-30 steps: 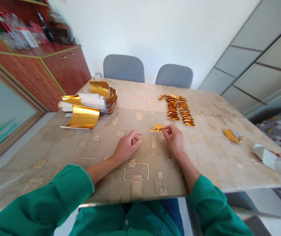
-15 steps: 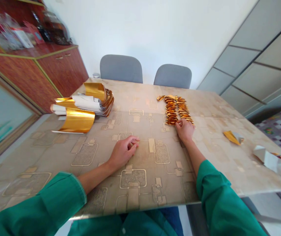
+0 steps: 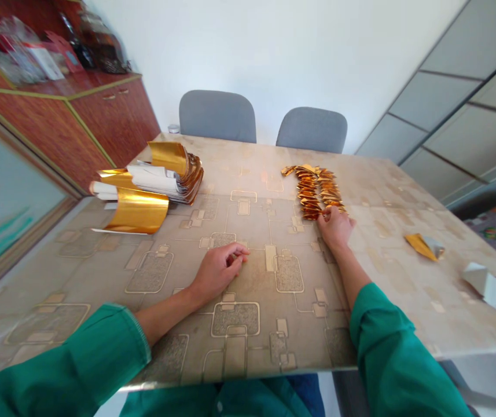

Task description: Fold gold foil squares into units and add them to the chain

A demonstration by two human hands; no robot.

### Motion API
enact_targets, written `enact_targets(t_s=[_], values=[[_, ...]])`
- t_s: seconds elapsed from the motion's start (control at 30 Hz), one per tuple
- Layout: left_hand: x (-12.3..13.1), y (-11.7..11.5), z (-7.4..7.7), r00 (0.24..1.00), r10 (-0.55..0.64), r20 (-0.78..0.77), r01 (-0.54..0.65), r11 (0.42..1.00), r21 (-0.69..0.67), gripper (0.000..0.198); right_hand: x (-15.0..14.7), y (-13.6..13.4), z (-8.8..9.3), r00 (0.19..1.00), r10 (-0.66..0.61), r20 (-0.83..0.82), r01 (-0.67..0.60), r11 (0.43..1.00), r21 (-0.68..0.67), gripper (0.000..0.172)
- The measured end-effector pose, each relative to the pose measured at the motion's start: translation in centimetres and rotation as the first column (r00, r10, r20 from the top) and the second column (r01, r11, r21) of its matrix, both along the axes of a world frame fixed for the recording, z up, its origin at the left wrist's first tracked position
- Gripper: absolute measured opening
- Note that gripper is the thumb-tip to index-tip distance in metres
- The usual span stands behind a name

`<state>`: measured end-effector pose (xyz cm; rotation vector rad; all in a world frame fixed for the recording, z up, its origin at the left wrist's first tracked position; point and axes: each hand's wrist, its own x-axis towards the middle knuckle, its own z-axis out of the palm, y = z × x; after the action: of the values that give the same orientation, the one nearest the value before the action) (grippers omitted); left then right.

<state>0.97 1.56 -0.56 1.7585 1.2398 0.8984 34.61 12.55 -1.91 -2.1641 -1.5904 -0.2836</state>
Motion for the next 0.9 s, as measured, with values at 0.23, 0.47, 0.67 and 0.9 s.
enact_targets(t_s=[0.23,0.47,0.67,0.9], values=[[0.05,0.07,0.1,1.0,-0.005,-0.02,0.005,1.0,0.016,0.021,-0.13,-0.13,0.06,1.0,0.009,0.026,-0.009,1.0,0.001,0.022],[0.0,0.07,0.01,1.0,-0.021,0.003,0.021,1.0,0.016,0.02,-0.37,-0.55,0.44,0.996,-0.007,0.093,0.008,1.0,-0.008,0.02],[0.01,0.11,0.01,1.0,-0.021,0.006,0.021,0.999,0.027,0.02,-0.5,-0.67,0.62,0.988,0.057,0.145,-0.061,0.998,0.026,0.025],[-0.03,0.18,-0.16,0.999,-0.023,0.024,0.022,1.0,0.021,0.019,-0.45,-0.65,0.67,0.953,0.194,0.232,-0.2,0.98,0.0,0.017]])
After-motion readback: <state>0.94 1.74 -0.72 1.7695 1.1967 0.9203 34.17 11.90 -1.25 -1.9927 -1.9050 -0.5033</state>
